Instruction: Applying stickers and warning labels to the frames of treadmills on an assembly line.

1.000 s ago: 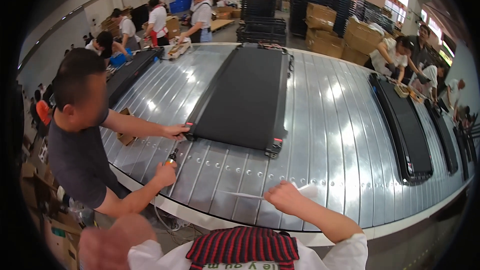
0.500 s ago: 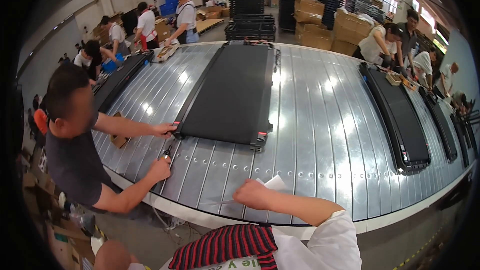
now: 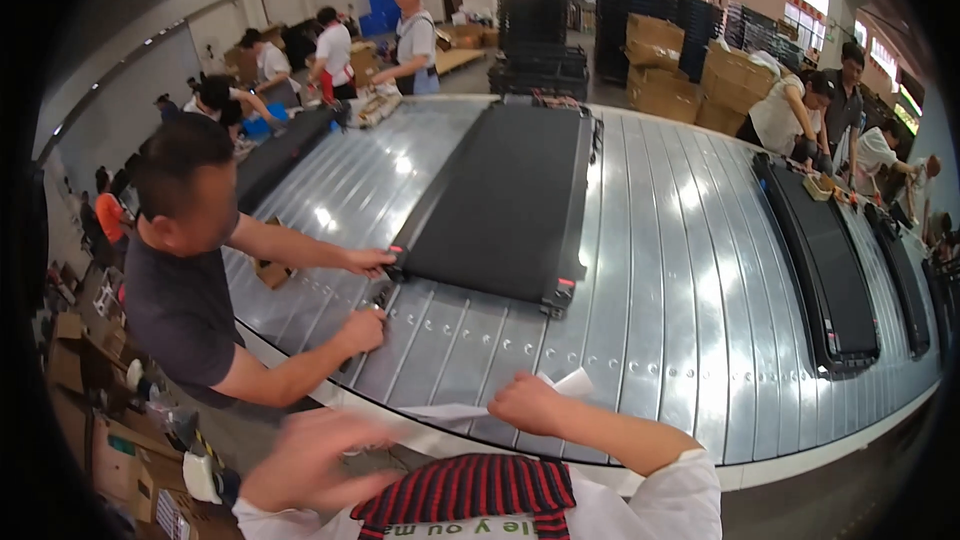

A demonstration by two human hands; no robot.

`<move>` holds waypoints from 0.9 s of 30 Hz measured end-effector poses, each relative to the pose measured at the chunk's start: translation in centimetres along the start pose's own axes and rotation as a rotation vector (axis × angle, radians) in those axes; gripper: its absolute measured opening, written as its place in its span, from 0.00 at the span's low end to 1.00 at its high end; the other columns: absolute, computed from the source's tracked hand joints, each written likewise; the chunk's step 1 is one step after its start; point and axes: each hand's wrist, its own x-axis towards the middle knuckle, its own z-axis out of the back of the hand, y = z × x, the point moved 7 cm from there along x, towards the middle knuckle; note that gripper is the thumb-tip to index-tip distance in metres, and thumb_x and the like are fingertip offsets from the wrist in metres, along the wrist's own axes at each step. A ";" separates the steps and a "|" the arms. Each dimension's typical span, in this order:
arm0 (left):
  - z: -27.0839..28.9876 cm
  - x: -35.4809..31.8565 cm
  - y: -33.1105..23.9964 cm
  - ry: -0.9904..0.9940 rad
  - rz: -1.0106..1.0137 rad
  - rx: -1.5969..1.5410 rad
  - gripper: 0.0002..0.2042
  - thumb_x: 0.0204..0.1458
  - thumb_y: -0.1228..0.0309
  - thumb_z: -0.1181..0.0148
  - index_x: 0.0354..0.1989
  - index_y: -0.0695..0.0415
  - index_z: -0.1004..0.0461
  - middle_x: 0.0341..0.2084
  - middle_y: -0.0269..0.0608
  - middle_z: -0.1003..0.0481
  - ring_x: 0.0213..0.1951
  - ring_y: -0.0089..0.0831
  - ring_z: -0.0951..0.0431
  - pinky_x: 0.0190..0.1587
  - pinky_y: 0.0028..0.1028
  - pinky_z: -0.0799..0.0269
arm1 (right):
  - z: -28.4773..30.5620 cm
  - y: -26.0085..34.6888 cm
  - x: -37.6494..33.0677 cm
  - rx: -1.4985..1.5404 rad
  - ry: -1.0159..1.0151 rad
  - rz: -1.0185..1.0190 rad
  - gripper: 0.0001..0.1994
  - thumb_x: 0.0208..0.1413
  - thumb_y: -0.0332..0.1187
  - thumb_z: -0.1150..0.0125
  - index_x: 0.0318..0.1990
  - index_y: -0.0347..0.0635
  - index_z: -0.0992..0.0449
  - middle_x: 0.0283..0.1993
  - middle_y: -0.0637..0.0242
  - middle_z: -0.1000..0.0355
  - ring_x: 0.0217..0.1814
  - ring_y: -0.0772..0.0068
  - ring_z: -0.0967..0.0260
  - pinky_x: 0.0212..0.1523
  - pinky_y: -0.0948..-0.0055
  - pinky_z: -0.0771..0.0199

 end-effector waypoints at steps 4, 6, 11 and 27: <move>-18.3 1.1 10.3 0.021 -0.130 -0.031 0.28 0.40 0.59 0.43 0.49 0.60 0.42 0.38 0.53 0.32 0.42 0.47 0.33 0.43 0.37 0.37 | 2.4 2.9 0.0 -0.097 -0.119 0.084 0.04 0.39 0.30 0.53 0.25 0.47 0.33 0.22 0.70 0.35 0.27 0.69 0.34 0.33 0.71 0.39; -21.8 2.1 11.3 0.310 0.228 -0.055 0.21 0.43 0.59 0.48 0.46 0.52 0.38 0.32 0.52 0.29 0.36 0.48 0.30 0.37 0.41 0.35 | 1.4 3.0 -0.6 -0.110 -0.109 0.061 0.05 0.39 0.30 0.53 0.26 0.47 0.32 0.22 0.71 0.35 0.28 0.70 0.34 0.35 0.71 0.38; -23.1 4.3 15.1 0.038 0.135 0.072 0.11 0.47 0.60 0.53 0.35 0.48 0.28 0.20 0.47 0.28 0.25 0.46 0.27 0.26 0.37 0.32 | 4.5 2.4 -2.0 -0.191 -0.310 0.028 0.11 0.39 0.30 0.47 0.34 0.49 0.30 0.29 0.71 0.34 0.37 0.70 0.34 0.48 0.63 0.41; -17.3 4.1 15.8 -0.397 0.505 -1.153 0.11 0.45 0.73 0.44 0.37 0.65 0.28 0.33 0.37 0.27 0.33 0.22 0.28 0.36 0.21 0.33 | -6.6 -5.0 -6.9 1.877 -0.889 -0.666 0.20 0.39 0.26 0.42 0.44 0.34 0.33 0.40 0.64 0.31 0.42 0.74 0.35 0.44 0.74 0.37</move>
